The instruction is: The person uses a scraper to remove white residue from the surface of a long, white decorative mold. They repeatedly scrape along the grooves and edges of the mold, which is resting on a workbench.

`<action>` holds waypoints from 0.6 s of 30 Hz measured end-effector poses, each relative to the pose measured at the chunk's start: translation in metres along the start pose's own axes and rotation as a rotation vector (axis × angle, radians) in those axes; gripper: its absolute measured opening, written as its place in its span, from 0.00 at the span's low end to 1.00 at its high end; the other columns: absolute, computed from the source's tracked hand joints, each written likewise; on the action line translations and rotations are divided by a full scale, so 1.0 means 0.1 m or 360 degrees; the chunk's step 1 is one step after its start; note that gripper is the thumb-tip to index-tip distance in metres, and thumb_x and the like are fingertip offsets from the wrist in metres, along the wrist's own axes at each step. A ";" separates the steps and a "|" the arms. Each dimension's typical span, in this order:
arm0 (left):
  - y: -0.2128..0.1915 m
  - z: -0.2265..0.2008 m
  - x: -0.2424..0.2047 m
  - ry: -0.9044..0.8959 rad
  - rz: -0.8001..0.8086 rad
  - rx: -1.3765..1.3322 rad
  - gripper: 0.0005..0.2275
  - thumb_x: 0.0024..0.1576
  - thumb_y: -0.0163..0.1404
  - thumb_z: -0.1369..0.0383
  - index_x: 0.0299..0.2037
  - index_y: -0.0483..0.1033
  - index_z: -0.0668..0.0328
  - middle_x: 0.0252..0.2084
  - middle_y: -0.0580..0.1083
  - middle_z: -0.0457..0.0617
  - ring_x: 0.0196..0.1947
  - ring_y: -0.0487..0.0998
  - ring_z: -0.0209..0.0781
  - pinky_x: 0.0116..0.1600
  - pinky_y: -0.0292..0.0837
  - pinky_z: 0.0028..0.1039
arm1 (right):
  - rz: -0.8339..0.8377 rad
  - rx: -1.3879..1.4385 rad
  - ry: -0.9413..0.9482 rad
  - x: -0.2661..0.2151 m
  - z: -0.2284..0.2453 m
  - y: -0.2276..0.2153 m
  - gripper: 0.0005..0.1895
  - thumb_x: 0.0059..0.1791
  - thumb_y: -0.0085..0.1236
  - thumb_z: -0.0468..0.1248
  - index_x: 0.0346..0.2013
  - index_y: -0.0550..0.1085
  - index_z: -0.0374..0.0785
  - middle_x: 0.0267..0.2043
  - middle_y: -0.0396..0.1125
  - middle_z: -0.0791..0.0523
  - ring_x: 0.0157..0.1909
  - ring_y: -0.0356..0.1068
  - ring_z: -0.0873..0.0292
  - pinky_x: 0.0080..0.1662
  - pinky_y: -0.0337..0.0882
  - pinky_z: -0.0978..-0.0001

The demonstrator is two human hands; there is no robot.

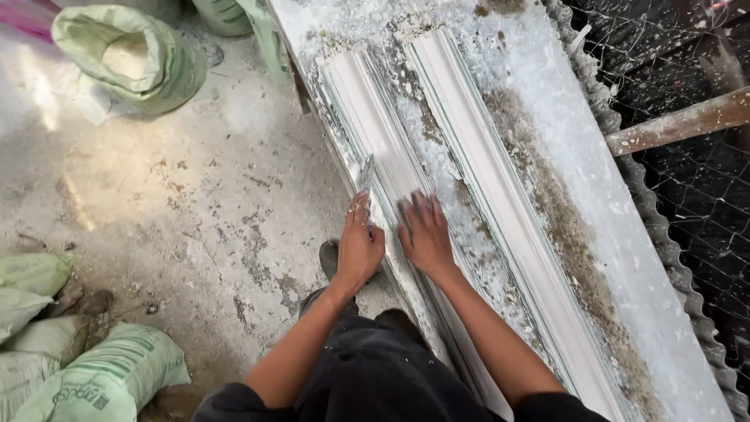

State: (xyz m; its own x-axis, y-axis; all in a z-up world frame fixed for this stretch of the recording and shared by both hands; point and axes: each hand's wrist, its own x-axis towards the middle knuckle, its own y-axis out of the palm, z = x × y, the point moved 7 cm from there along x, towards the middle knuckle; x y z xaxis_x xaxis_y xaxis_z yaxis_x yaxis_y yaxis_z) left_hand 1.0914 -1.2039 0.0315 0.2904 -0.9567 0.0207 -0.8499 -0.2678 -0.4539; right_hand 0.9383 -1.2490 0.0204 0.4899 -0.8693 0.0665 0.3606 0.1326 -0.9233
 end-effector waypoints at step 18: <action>0.30 -0.16 0.55 -0.0397 0.0360 0.0136 0.27 0.61 0.41 0.72 0.71 0.51 0.74 0.75 0.51 0.65 0.61 0.69 0.70 0.61 0.69 0.49 | 0.0191 -0.0356 0.0008 0.47 -0.14 0.47 0.32 0.55 0.42 0.48 0.74 0.56 0.42 0.80 0.41 0.48 0.81 0.36 0.42 0.73 0.42 0.44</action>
State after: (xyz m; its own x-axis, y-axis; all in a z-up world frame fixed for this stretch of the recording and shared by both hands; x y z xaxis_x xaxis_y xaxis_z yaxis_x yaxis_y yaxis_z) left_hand 1.0748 -1.2663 0.0333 0.2062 -0.9305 -0.3026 -0.8681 -0.0313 -0.4954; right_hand 0.9671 -1.2898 -0.0251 0.5145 -0.8560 -0.0503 0.1149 0.1270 -0.9852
